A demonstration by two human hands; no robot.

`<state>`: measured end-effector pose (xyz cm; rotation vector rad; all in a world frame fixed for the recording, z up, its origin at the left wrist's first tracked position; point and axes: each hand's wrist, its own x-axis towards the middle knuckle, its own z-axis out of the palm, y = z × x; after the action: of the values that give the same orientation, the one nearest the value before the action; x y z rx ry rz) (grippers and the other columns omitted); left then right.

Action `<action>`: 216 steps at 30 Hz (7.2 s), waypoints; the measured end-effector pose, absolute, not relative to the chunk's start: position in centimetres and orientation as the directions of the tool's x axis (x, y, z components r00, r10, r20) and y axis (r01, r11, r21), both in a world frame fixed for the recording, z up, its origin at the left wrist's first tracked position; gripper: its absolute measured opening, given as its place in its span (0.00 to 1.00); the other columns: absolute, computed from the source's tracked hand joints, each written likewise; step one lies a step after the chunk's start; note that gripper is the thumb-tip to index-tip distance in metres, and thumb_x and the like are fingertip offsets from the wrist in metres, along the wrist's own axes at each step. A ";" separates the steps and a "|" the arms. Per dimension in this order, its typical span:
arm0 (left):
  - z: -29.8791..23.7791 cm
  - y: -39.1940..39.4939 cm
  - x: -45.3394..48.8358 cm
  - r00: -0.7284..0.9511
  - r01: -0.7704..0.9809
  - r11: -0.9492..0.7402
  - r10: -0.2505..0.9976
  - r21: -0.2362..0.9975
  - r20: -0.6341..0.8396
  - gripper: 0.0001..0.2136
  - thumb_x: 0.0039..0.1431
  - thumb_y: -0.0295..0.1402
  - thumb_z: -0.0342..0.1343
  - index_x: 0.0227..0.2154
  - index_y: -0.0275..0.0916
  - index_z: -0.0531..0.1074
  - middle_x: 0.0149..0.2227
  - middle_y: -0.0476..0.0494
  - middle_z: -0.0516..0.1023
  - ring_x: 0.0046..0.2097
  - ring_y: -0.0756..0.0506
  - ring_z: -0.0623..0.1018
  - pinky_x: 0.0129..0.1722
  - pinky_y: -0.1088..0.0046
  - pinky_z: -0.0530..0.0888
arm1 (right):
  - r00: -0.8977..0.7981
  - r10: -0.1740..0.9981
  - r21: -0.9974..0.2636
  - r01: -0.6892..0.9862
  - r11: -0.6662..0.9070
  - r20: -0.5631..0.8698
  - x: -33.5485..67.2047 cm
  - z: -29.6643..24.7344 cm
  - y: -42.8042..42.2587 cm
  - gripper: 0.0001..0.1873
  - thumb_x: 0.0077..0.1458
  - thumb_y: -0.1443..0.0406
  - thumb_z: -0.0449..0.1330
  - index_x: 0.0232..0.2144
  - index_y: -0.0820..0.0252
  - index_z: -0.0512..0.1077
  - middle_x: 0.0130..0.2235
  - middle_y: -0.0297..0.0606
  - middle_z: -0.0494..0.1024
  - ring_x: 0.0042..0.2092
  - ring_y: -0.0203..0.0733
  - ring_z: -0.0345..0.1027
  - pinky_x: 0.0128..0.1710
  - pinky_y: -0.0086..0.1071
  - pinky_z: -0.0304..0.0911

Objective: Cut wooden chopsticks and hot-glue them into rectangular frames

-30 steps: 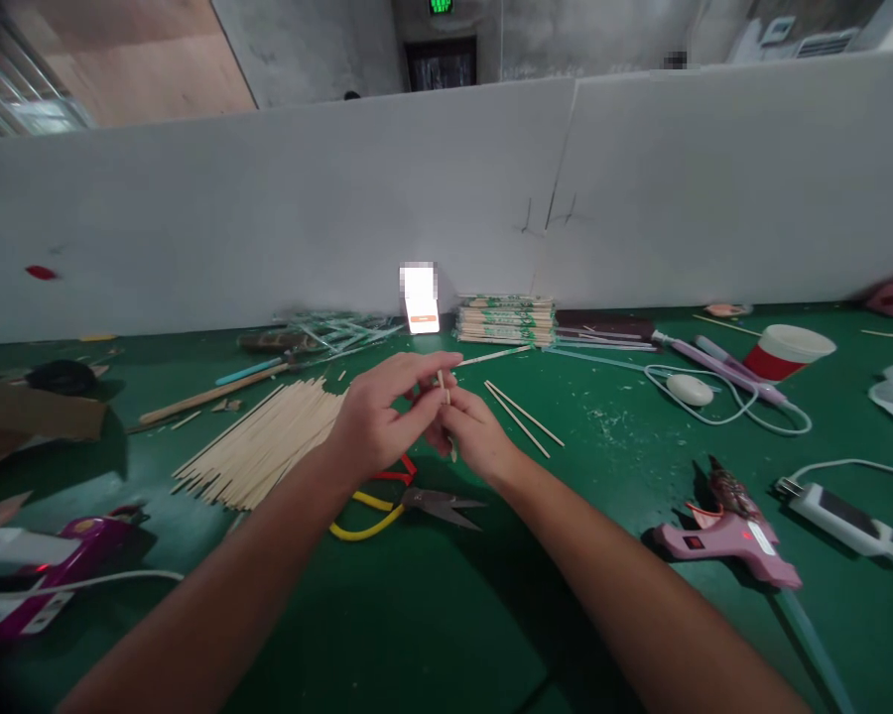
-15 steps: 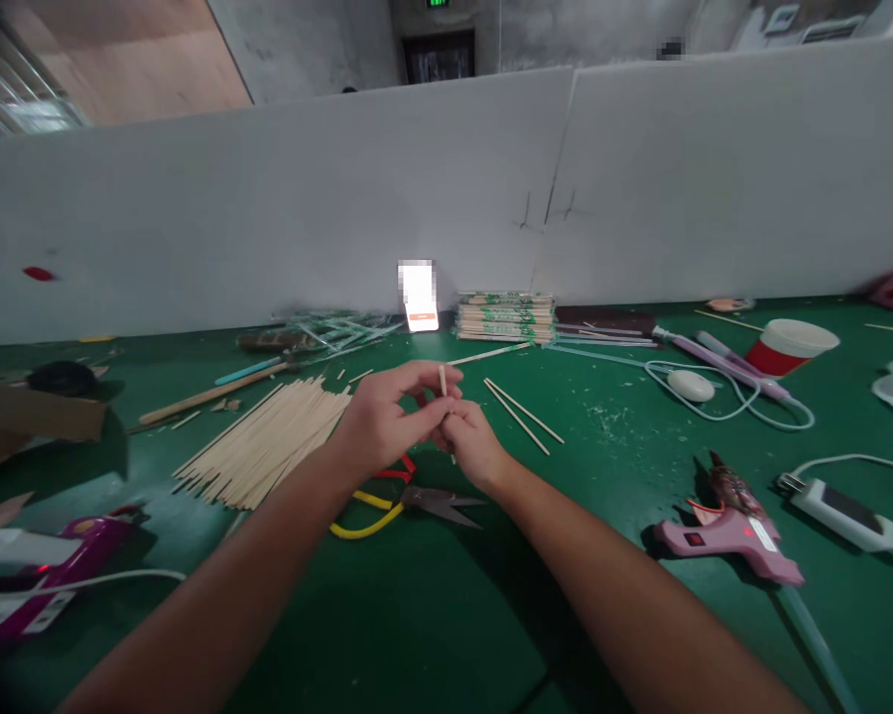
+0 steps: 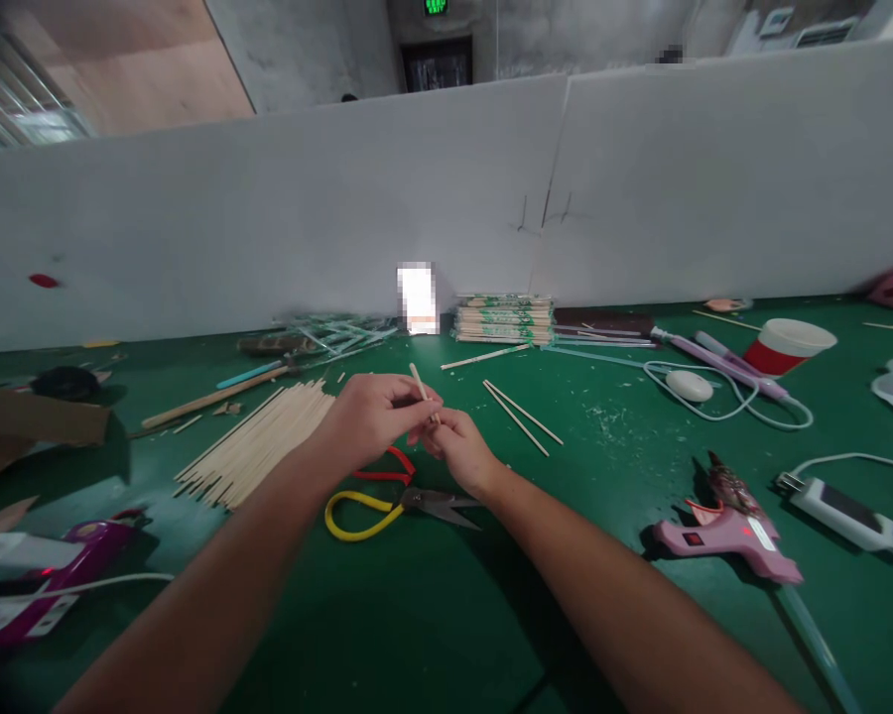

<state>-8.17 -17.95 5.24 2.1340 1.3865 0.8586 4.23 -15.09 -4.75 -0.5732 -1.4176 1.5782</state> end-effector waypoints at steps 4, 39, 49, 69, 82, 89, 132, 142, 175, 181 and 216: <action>5.5 -18.2 -7.7 0.264 0.707 -0.386 0.921 0.593 0.286 0.08 0.54 0.30 0.55 0.22 0.37 0.76 0.23 0.50 0.76 0.25 0.53 0.72 0.26 0.77 0.65 | -0.479 0.850 -0.945 -0.322 0.061 0.218 4.1 -5.0 -14.9 0.09 0.42 0.62 0.50 0.16 0.60 0.64 0.13 0.25 0.54 0.17 0.29 0.44 0.18 0.26 0.43; 4.0 -17.8 -6.5 0.136 0.851 -0.335 0.884 0.404 0.447 0.10 0.55 0.31 0.55 0.19 0.37 0.71 0.23 0.48 0.75 0.26 0.52 0.69 0.26 0.75 0.61 | -0.597 0.802 -0.590 0.635 0.498 0.035 7.1 -2.3 -13.6 0.18 0.54 0.55 0.54 0.21 0.61 0.72 0.22 0.36 0.74 0.25 0.35 0.64 0.24 0.27 0.49; 4.6 -17.9 -6.9 0.091 0.802 -0.282 0.929 0.527 0.359 0.08 0.54 0.30 0.55 0.22 0.35 0.73 0.25 0.47 0.76 0.27 0.52 0.71 0.28 0.75 0.63 | -0.673 0.730 -0.797 0.502 0.337 -0.115 7.6 -2.1 -13.3 0.08 0.52 0.64 0.57 0.24 0.62 0.71 0.24 0.34 0.75 0.22 0.34 0.68 0.23 0.26 0.60; 1.5 -22.3 -12.2 0.253 0.968 -0.247 0.936 0.056 -0.246 0.17 0.42 0.29 0.56 0.40 0.39 0.72 0.41 0.36 0.74 0.40 0.39 0.74 0.36 0.67 0.69 | -0.647 0.748 -0.713 0.595 0.371 -0.151 7.2 -2.3 -13.3 0.11 0.54 0.63 0.56 0.25 0.63 0.74 0.26 0.36 0.76 0.21 0.31 0.68 0.18 0.23 0.56; 4.0 -27.1 -15.8 -0.008 0.945 0.075 0.978 0.319 -0.207 0.14 0.52 0.35 0.51 0.43 0.44 0.66 0.38 0.45 0.76 0.37 0.42 0.76 0.33 0.69 0.68 | -0.641 0.755 -0.676 0.617 0.402 -0.137 7.2 -1.3 -13.6 0.12 0.55 0.64 0.54 0.26 0.61 0.74 0.27 0.35 0.77 0.22 0.31 0.69 0.22 0.24 0.59; 5.7 -27.7 -14.5 -0.267 0.949 0.281 0.957 0.144 -0.110 0.19 0.54 0.38 0.49 0.49 0.41 0.59 0.38 0.37 0.77 0.38 0.35 0.77 0.33 0.64 0.68 | -0.516 0.841 -0.449 0.798 0.402 -0.164 5.3 -0.6 -14.9 0.12 0.55 0.64 0.54 0.29 0.62 0.77 0.27 0.44 0.78 0.30 0.43 0.72 0.28 0.30 0.59; 6.6 -24.7 -12.7 -0.197 0.964 0.227 0.960 0.140 -0.200 0.13 0.54 0.43 0.47 0.32 0.42 0.70 0.28 0.42 0.74 0.29 0.42 0.73 0.26 0.71 0.62 | -0.474 0.869 -0.247 0.867 0.433 -0.139 4.6 0.8 -16.7 0.16 0.57 0.63 0.49 0.36 0.60 0.77 0.35 0.47 0.80 0.36 0.49 0.75 0.34 0.34 0.65; 3.6 -21.7 -15.1 0.087 0.676 0.192 0.938 0.712 -0.336 0.21 0.56 0.46 0.48 0.15 0.36 0.63 0.12 0.52 0.63 0.14 0.54 0.63 0.16 0.78 0.60 | -0.228 0.919 -0.057 0.973 0.222 -0.323 11.3 3.0 -13.0 0.15 0.51 0.67 0.53 0.38 0.64 0.76 0.35 0.51 0.77 0.39 0.52 0.73 0.32 0.35 0.63; 0.4 -23.4 -11.7 0.019 0.589 0.206 0.963 0.781 -0.269 0.11 0.54 0.42 0.49 0.26 0.40 0.60 0.14 0.55 0.65 0.13 0.53 0.63 0.13 0.80 0.58 | -0.237 0.866 -0.755 0.424 0.500 0.441 5.6 -0.1 -16.8 0.06 0.56 0.62 0.54 0.33 0.58 0.69 0.31 0.35 0.76 0.30 0.36 0.68 0.30 0.28 0.61; -0.1 -23.1 -12.4 0.008 0.706 0.102 0.988 0.701 -0.152 0.02 0.48 0.30 0.49 0.26 0.39 0.65 0.18 0.53 0.67 0.20 0.52 0.67 0.19 0.79 0.59 | -0.230 0.880 -0.820 0.324 0.472 0.416 5.4 -1.1 -16.9 0.07 0.55 0.60 0.56 0.30 0.58 0.68 0.29 0.35 0.76 0.28 0.35 0.68 0.28 0.28 0.62; 0.4 -23.8 -12.6 0.010 0.901 0.012 0.999 0.433 -0.049 0.04 0.53 0.28 0.47 0.30 0.39 0.66 0.25 0.48 0.71 0.26 0.49 0.70 0.25 0.74 0.58 | -0.403 0.799 -0.629 0.495 0.600 0.446 5.6 -0.2 -18.0 0.09 0.58 0.63 0.51 0.34 0.58 0.71 0.34 0.37 0.79 0.34 0.38 0.71 0.34 0.28 0.62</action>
<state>-12.62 -23.83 0.43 1.9518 1.9541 0.3958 5.60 -17.95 -0.25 -1.0196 -2.0801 0.5213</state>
